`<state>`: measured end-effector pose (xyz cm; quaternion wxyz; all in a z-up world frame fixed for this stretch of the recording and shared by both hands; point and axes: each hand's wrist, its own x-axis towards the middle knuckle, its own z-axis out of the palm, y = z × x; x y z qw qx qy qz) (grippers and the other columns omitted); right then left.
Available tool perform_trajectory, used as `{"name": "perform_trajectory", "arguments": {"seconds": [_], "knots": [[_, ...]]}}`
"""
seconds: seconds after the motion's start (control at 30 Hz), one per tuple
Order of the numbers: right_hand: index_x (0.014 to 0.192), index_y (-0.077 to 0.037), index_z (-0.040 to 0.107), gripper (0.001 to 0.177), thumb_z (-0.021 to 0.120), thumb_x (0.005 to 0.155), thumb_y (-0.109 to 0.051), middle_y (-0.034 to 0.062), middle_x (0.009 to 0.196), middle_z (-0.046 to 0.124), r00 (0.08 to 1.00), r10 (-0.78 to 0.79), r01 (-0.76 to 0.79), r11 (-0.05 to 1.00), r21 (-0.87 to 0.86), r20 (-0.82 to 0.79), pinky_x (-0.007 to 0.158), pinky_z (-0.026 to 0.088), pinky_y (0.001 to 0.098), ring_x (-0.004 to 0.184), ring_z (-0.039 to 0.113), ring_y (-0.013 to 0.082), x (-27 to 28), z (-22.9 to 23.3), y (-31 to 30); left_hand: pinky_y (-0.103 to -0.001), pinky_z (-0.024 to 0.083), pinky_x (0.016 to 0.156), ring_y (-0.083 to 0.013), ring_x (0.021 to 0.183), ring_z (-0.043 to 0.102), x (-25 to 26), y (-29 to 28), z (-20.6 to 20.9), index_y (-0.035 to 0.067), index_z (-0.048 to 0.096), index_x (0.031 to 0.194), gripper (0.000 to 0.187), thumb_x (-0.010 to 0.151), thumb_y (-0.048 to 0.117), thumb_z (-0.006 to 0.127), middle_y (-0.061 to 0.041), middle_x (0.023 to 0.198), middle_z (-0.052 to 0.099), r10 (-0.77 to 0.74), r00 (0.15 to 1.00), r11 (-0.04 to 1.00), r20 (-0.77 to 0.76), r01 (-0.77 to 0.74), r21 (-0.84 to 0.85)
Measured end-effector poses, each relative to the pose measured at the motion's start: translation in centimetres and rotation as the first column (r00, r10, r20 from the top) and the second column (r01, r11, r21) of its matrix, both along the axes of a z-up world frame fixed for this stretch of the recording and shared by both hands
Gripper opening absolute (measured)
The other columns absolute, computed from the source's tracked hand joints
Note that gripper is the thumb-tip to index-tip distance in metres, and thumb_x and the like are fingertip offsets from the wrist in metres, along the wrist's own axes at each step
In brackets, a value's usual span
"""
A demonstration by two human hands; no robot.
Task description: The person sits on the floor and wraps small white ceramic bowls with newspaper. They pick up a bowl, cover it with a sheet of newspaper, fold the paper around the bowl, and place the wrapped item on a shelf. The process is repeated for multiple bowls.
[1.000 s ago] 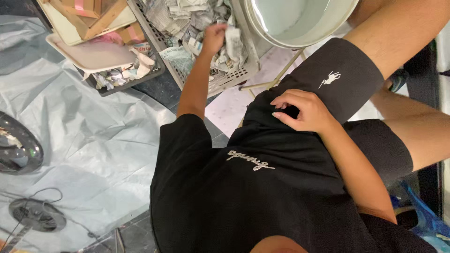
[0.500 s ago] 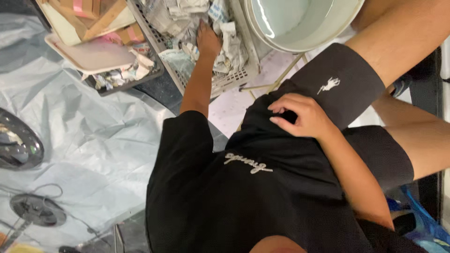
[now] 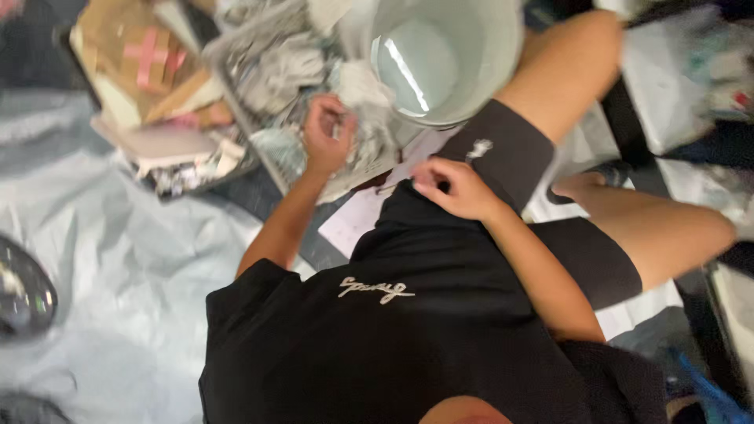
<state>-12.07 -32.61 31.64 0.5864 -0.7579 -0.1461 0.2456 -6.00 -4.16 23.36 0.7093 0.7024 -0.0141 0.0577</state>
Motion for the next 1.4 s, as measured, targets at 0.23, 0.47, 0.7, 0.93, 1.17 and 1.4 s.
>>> {"name": "perform_trajectory", "arguments": {"seconds": [0.23, 0.47, 0.7, 0.93, 1.17, 1.4], "knots": [[0.152, -0.009, 0.039, 0.046, 0.044, 0.108, -0.021, 0.0071, 0.150, 0.054, 0.727, -0.508, 0.687, 0.556, 0.468, -0.463, 0.115, 0.045, 0.0380, 0.136, 0.057, 0.0177, -2.7, -3.8, -10.3, -0.027, 0.051, 0.091, -0.0104, 0.105, 0.060, -0.3, -17.4, 8.5, 0.002, 0.055, 0.142, 0.039, 0.104, 0.000, 0.066, -0.006, 0.125, 0.059, -0.699, 0.702, 0.626, 0.138, 0.693, -0.356], [0.125, -0.002, 0.059, 0.021, 0.059, 0.111, -0.018, 0.0051, 0.107, 0.065, 0.573, -0.779, 0.801, 0.466, 0.376, -0.255, 0.082, 0.050, 0.0305, 0.092, 0.061, 0.0130, -8.7, -6.3, -23.2, -0.028, 0.054, 0.078, -0.0157, 0.092, 0.064, -0.3, -29.2, 10.4, 0.004, 0.060, 0.135, 0.039, 0.097, 0.007, 0.072, -0.010, 0.118, 0.065, -0.816, 0.574, 0.577, 0.061, 0.814, 0.061], [0.081, -0.006, 0.061, 0.023, 0.081, 0.090, -0.011, -0.0039, 0.077, 0.061, 0.245, -0.950, 0.942, 0.281, 0.183, 0.195, 0.060, 0.044, 0.0228, 0.070, 0.054, 0.0048, -10.0, -10.4, -24.8, -0.041, 0.055, 0.092, -0.0358, 0.117, 0.065, -1.6, -32.8, 10.2, -0.002, 0.055, 0.136, 0.063, 0.090, 0.037, 0.073, -0.017, 0.140, 0.057, -0.726, 0.423, 0.686, 0.543, 0.385, 0.617], [0.078, -0.007, 0.052, 0.027, 0.076, 0.088, 0.000, -0.0042, 0.078, 0.058, 0.328, -0.885, 0.874, 0.417, 0.249, 0.331, 0.065, 0.043, 0.0239, 0.074, 0.051, 0.0066, -9.2, -11.1, -27.0, -0.030, 0.057, 0.079, -0.0136, 0.088, 0.070, -2.9, -36.3, 0.8, -0.003, 0.066, 0.119, 0.037, 0.106, 0.030, 0.060, -0.010, 0.095, 0.074, -0.926, 0.375, 0.377, 0.033, 0.923, 0.076], [0.090, -0.008, 0.055, 0.022, 0.062, 0.108, -0.019, -0.0038, 0.088, 0.057, 0.250, -0.968, 0.812, 0.220, 0.540, 0.018, 0.074, 0.045, 0.0227, 0.083, 0.050, 0.0060, -10.5, -10.3, -26.7, -0.025, 0.049, 0.078, -0.0042, 0.088, 0.057, -1.2, -34.8, -3.9, -0.004, 0.071, 0.114, 0.033, 0.111, 0.027, 0.057, 0.002, 0.096, 0.069, -0.805, 0.593, 0.576, 0.001, 0.783, -0.235], [0.101, 0.000, 0.062, 0.014, 0.067, 0.109, -0.010, 0.0059, 0.108, 0.059, 0.255, -0.881, 0.930, 0.336, 0.148, 0.398, 0.078, 0.051, 0.0286, 0.089, 0.058, 0.0154, -10.9, -4.3, -22.6, -0.023, 0.046, 0.075, -0.0035, 0.083, 0.055, -2.6, -32.1, 0.1, -0.001, 0.067, 0.110, 0.023, 0.109, 0.020, 0.059, 0.003, 0.092, 0.064, -0.773, 0.634, 0.579, -0.001, 0.705, -0.409]]}}
